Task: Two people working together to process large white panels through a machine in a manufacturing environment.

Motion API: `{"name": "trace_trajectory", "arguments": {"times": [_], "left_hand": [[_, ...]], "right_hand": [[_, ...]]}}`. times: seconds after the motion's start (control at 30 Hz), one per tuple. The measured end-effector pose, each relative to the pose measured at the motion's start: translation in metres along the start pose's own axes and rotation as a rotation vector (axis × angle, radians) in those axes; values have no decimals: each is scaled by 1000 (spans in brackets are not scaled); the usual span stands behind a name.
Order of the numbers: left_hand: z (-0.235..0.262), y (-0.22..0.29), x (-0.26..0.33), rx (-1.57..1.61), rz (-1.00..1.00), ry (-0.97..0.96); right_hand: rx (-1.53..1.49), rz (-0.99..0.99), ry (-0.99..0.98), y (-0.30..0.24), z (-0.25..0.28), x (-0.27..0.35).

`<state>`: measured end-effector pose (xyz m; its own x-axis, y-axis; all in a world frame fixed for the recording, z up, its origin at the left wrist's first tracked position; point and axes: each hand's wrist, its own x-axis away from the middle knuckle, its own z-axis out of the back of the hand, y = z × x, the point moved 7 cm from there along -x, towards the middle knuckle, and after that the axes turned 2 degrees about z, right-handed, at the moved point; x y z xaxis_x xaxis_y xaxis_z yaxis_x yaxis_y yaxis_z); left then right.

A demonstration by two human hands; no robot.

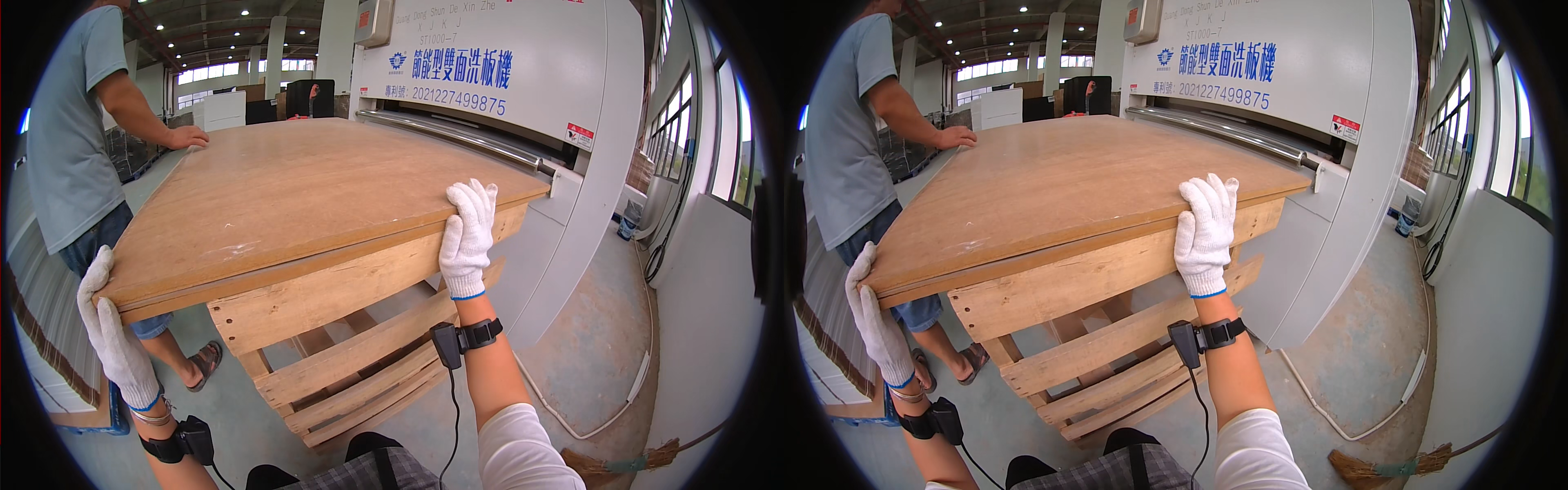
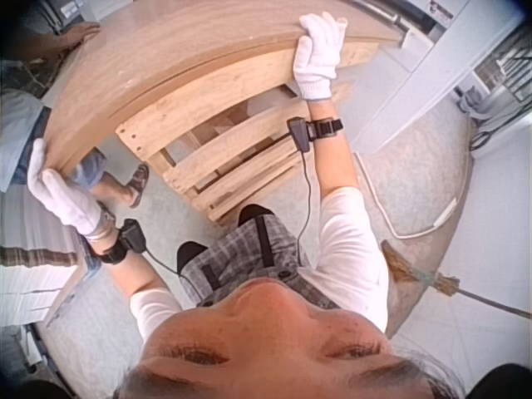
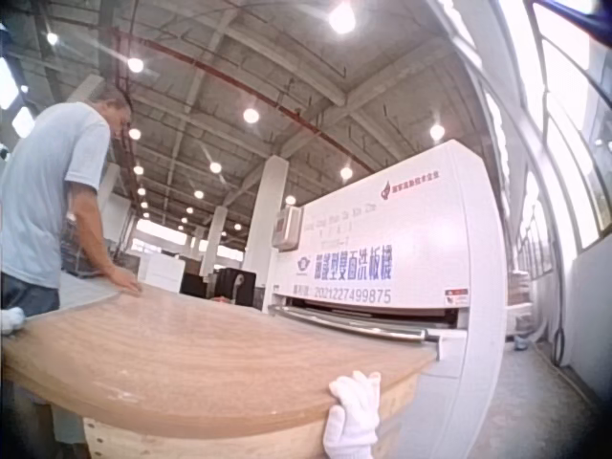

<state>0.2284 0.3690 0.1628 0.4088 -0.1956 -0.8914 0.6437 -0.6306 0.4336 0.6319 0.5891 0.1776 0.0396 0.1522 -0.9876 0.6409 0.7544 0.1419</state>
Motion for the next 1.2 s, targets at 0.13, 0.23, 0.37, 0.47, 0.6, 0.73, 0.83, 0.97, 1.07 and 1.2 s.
{"name": "trace_trajectory", "arguments": {"times": [0.13, 0.23, 0.37, 0.47, 0.6, 0.73, 0.83, 0.97, 1.07, 1.2], "left_hand": [[0, -4, 0, 38, 12, -4], [0, -3, 0, 41, 0, -6], [-2, 2, 0, -26, -3, -4], [-3, 8, -1, -61, -2, 18], [-5, 8, -1, -66, -6, 14], [-4, 9, -1, -71, -9, 17], [-4, 9, 0, -86, 2, 26], [-4, 9, 0, -91, 6, 27], [-4, 9, 0, -91, 0, 33], [-3, 7, -1, -85, -13, 30]], "right_hand": [[6, 1, -5, -1, 1, -1], [11, -1, -10, -1, 1, -1], [17, -3, -13, 0, 1, -1], [10, -2, -9, -1, 1, -1], [9, 5, 0, -1, 1, -1], [4, 1, 2, -2, 2, -2], [4, 2, 3, -2, 1, -1], [8, 7, -3, -2, 1, -1], [10, 5, -8, -3, 1, -2], [15, 1, -12, -2, 2, -1]]}}
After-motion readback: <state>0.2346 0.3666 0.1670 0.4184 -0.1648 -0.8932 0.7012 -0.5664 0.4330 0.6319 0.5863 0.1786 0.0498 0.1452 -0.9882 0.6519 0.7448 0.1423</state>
